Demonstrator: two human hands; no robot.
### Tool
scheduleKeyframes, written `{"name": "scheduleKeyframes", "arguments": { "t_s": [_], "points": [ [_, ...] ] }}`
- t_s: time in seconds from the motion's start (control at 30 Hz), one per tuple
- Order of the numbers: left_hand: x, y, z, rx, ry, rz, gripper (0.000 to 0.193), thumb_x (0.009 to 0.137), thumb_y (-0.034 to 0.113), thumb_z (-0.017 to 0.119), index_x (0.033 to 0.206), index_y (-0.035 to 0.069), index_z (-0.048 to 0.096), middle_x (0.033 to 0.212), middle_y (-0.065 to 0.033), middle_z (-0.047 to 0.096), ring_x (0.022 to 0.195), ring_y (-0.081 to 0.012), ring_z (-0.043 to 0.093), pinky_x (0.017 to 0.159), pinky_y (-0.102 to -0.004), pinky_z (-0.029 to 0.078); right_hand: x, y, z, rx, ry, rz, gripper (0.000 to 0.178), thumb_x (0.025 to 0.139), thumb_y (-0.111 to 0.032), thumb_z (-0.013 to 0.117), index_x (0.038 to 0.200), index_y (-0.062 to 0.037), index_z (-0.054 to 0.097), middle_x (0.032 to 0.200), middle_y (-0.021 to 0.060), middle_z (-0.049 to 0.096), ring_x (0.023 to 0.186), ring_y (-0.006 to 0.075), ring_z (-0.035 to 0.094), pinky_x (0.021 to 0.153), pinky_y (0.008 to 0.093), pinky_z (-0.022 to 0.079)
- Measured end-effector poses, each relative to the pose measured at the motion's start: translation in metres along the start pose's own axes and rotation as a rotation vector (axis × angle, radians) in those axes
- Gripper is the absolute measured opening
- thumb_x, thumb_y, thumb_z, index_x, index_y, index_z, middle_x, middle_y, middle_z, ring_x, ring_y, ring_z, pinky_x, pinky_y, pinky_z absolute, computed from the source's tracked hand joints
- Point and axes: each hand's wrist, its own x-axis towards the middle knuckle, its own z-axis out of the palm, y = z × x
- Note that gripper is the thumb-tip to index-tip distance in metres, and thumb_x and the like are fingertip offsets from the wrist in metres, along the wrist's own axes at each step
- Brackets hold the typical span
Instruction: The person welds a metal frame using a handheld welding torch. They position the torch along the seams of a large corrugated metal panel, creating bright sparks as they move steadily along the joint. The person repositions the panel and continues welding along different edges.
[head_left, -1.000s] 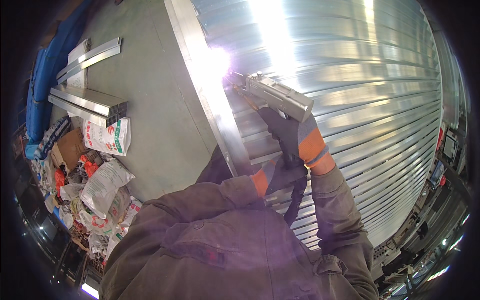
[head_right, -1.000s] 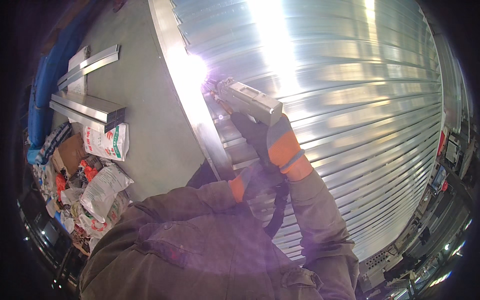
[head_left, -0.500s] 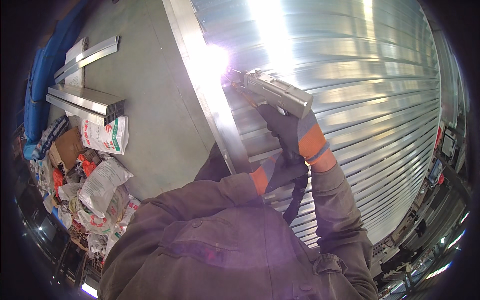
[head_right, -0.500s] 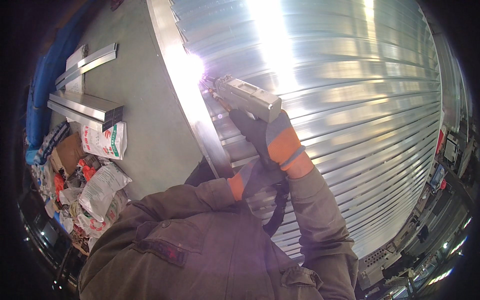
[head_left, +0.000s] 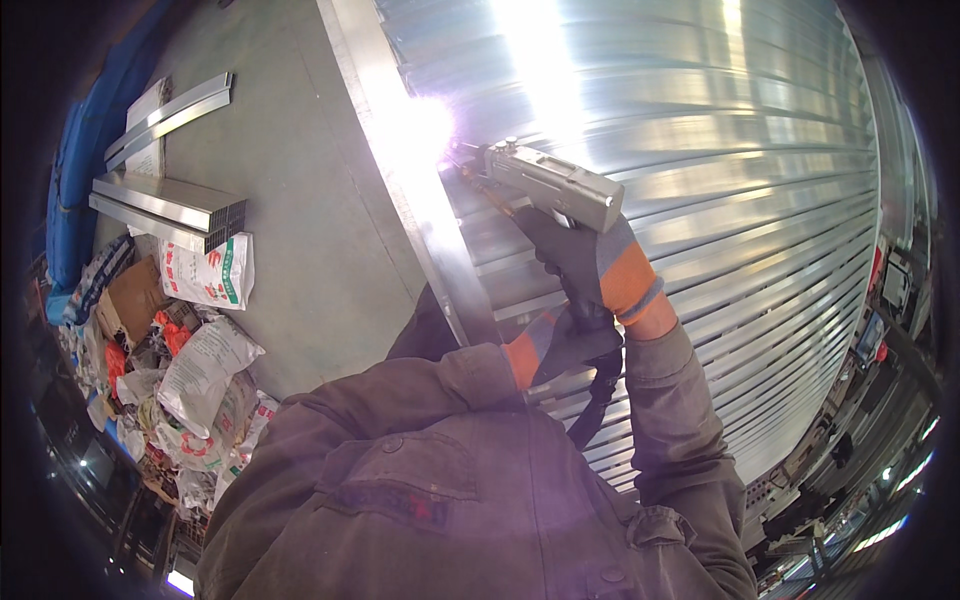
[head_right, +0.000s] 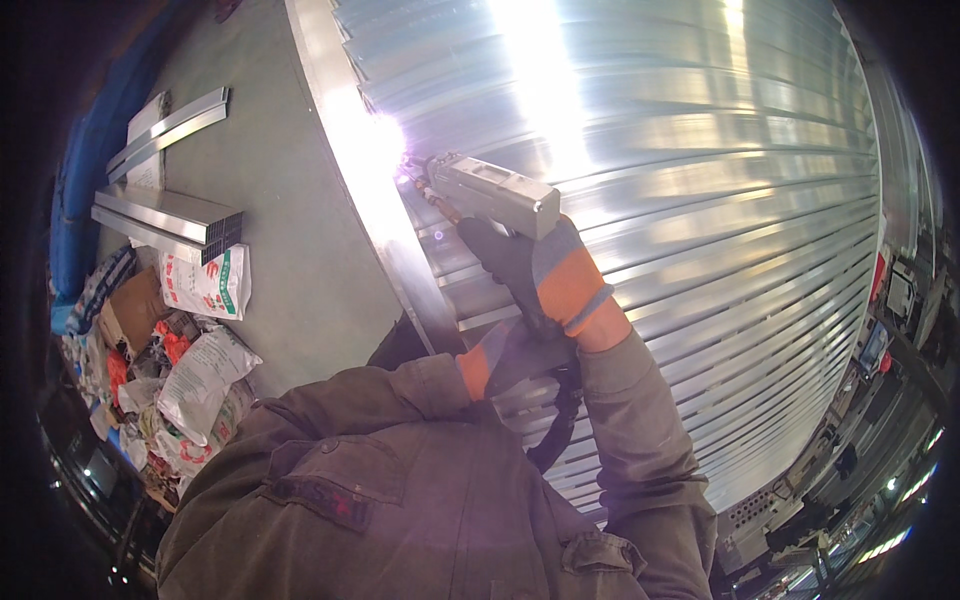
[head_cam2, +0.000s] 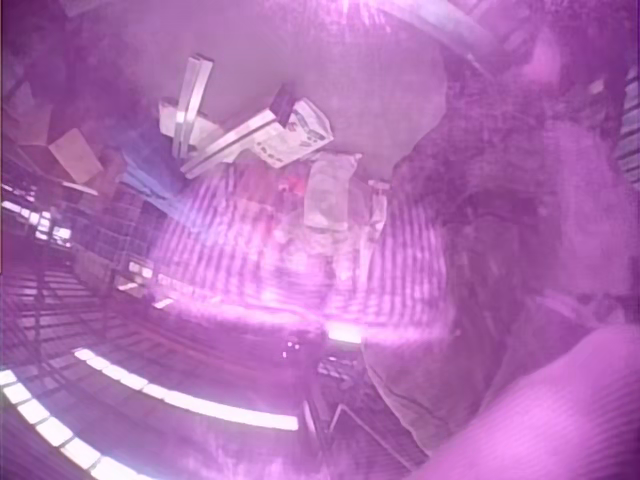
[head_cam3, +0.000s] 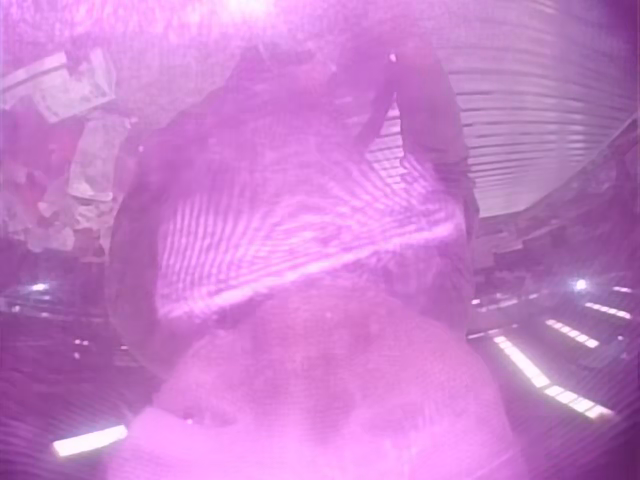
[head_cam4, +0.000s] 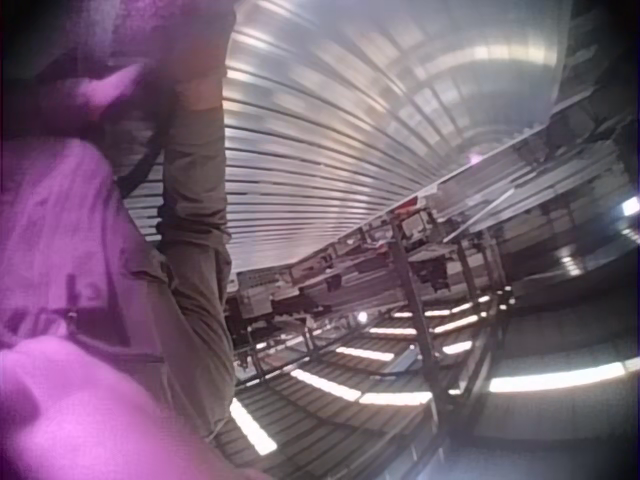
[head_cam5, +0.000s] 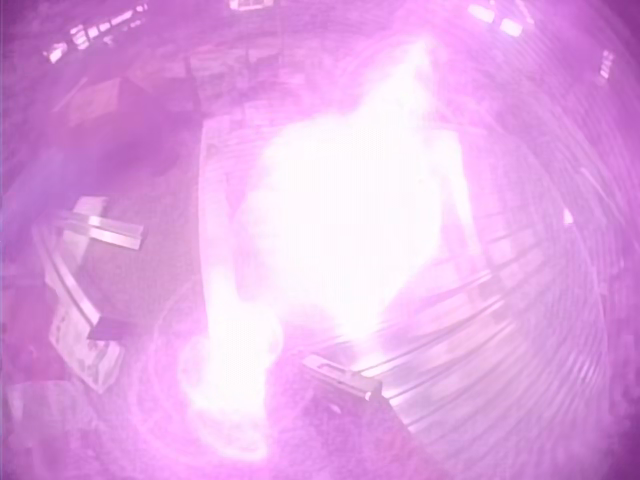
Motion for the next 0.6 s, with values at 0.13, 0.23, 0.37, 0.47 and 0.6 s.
{"name": "scheduleKeyframes", "arguments": {
  "t_s": [0.13, 0.23, 0.37, 0.47, 0.6],
  "points": [
    [0.001, -0.008, -0.012, 0.117, -0.083, -0.006, 0.041, 0.11, 0.001, 0.06, 0.152, -0.002, 0.059, 0.149, -0.0134, 0.067, 0.134, -0.0251, 0.068, 0.114, -0.0442, 0.057, 0.0, -0.006, 0.0, 0.051, -0.006, 0.077, 0.041, 0.103, -0.031, 0.079, 0.132, -0.0019, 0.074, 0.08, -0.0013, 0.066, 0.066, 0.0072, 0.062, 0.055, 0.0276, 0.051],
    [0.001, -0.008, -0.012, 0.218, -0.116, 0.038, 0.04, 0.11, 0.002, 0.061, 0.15, -0.001, 0.06, 0.147, -0.0133, 0.068, 0.132, -0.0243, 0.068, 0.113, -0.0435, 0.058, -0.001, -0.01, -0.004, 0.004, -0.036, 0.024, 0.043, 0.103, -0.032, 0.079, 0.133, -0.0019, 0.073, 0.079, -0.0017, 0.065, 0.065, 0.007, 0.06, 0.055, 0.0277, 0.049],
    [0.004, -0.006, -0.007, 0.34, -0.12, 0.171, 0.038, 0.107, 0.006, 0.069, 0.144, 0.0, 0.065, 0.14, -0.0118, 0.072, 0.125, -0.0213, 0.071, 0.11, -0.0415, 0.059, 0.0, -0.016, -0.007, -0.002, -0.044, 0.054, 0.044, 0.102, -0.031, 0.078, 0.134, -0.001, 0.072, 0.079, -0.0014, 0.065, 0.065, 0.0071, 0.06, 0.055, 0.0278, 0.049],
    [0.006, -0.002, -0.001, 0.458, -0.072, 0.177, 0.038, 0.103, 0.008, 0.076, 0.139, 0.001, 0.068, 0.133, -0.0101, 0.075, 0.12, -0.0187, 0.072, 0.106, -0.0395, 0.06, 0.001, -0.021, -0.008, -0.017, -0.057, -0.004, 0.044, 0.103, -0.03, 0.077, 0.135, -0.0005, 0.072, 0.081, -0.0005, 0.066, 0.065, 0.0071, 0.06, 0.055, 0.0277, 0.049],
    [0.005, 0.01, 0.013, 0.445, 0.01, 0.101, 0.036, 0.103, 0.009, 0.077, 0.137, 0.002, 0.07, 0.131, -0.0093, 0.076, 0.119, -0.0169, 0.071, 0.104, -0.0375, 0.06, 0.004, -0.027, -0.014, -0.073, -0.109, 0.047, 0.044, 0.104, -0.028, 0.074, 0.138, -0.0005, 0.071, 0.085, 0.0003, 0.068, 0.065, 0.007, 0.059, 0.055, 0.0274, 0.049]
  ]
}}
